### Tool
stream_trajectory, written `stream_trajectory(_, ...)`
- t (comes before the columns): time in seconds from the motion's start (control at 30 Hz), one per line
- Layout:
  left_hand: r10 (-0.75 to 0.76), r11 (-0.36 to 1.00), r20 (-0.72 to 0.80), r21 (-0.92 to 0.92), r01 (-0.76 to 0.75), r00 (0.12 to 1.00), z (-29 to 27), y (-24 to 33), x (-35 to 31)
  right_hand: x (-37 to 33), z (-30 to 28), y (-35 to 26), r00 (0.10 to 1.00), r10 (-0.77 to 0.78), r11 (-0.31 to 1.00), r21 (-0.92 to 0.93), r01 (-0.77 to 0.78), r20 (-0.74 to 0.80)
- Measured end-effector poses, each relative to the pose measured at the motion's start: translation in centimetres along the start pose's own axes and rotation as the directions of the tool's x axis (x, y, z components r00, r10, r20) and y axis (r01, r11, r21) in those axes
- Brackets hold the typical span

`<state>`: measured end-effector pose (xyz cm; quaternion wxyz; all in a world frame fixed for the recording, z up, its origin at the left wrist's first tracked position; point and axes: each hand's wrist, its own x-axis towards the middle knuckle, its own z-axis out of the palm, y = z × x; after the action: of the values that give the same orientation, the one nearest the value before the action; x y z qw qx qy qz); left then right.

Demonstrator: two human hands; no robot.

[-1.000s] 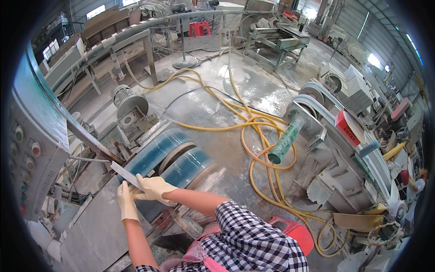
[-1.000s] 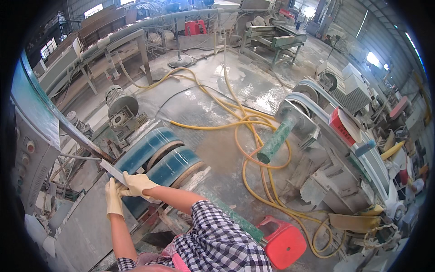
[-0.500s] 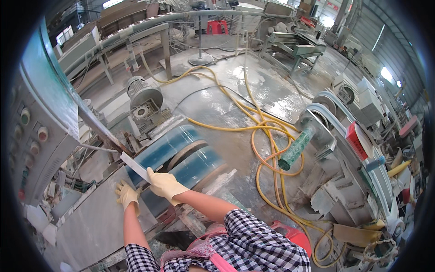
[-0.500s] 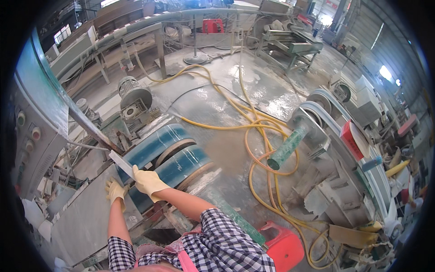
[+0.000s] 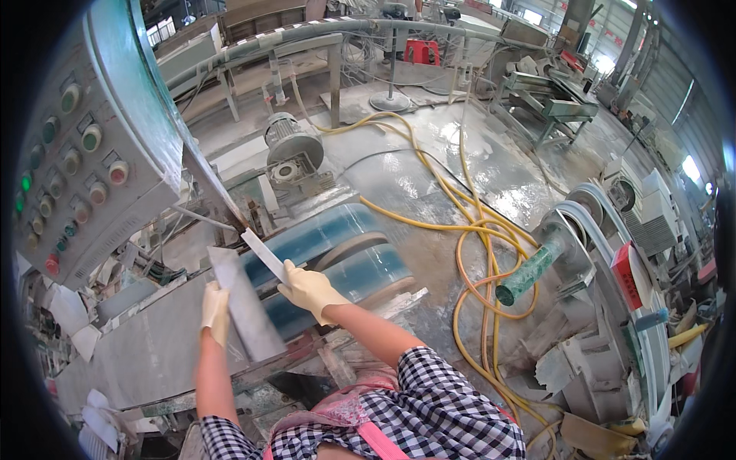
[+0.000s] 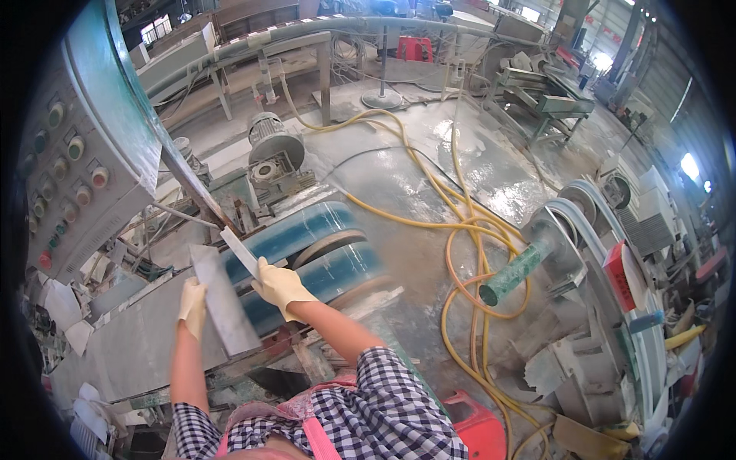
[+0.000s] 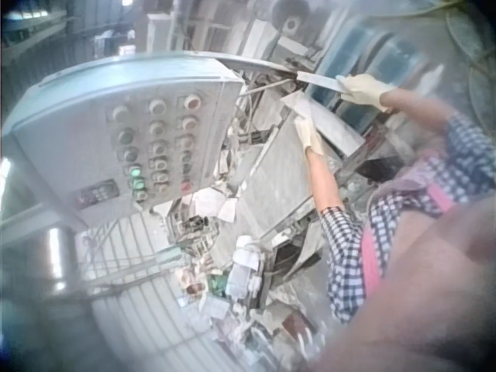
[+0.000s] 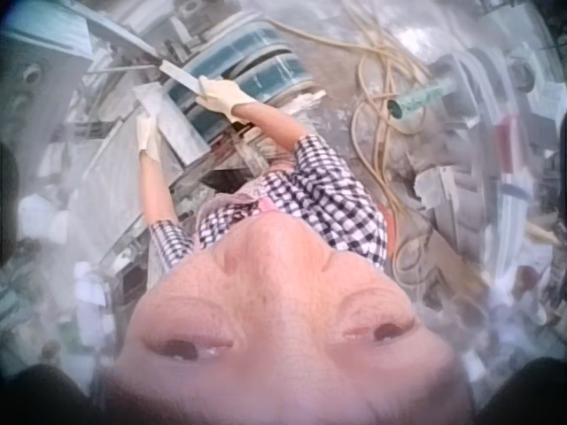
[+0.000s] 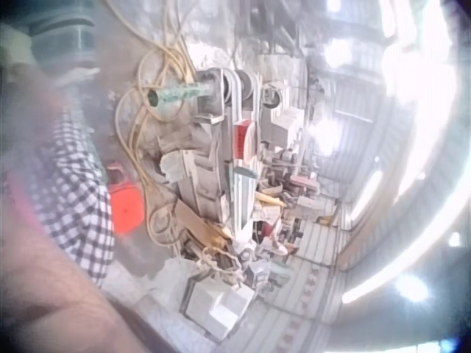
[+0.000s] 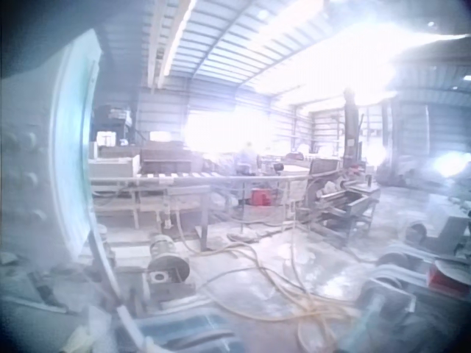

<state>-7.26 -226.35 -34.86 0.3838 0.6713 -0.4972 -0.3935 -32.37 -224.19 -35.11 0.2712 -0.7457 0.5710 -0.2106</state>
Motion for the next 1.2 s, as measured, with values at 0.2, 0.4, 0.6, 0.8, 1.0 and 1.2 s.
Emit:
stream_trajectory(0.2, -0.072, 0.839, 0.163, -0.523, 0.149, 0.984, 7.9, -0.8, -1.3, -0.7, -1.3, 0.0, 0.999, 0.007, 1.0, 0.002, -0.007, 0.05)
stream_trajectory(0.4, 0.105, 0.977, -0.119, 0.197, -0.08, 0.987, 3.7, -4.2, 0.6, -0.3, -1.1, -0.1, 0.995, 0.007, 0.996, -0.085, 0.001, 0.095)
stream_trajectory(0.6, -0.105, 0.38, -0.328, 0.859, 0.343, 0.939, -1.3, -4.9, -0.2, 0.0, -1.1, 0.3, 0.995, 0.026, 0.996, -0.082, -0.017, 0.101)
stream_trajectory(0.8, -0.202, 0.356, -0.279, 0.872, 0.336, 0.939, -1.0, -3.6, 1.2, -0.5, -1.4, 0.4, 0.998, -0.017, 0.996, -0.083, 0.022, 0.054)
stream_trajectory(1.0, -0.094, 0.522, -0.183, 0.828, 0.205, 0.979, -1.7, -4.0, 1.5, -0.3, -1.6, 0.3, 0.998, -0.001, 0.998, -0.067, 0.004, 0.059)
stream_trajectory(1.2, -0.104, 0.98, -0.056, 0.165, 0.112, 0.993, -4.9, -0.8, -0.7, -0.4, -1.8, 0.5, 0.997, -0.002, 0.999, -0.051, 0.005, 0.075)
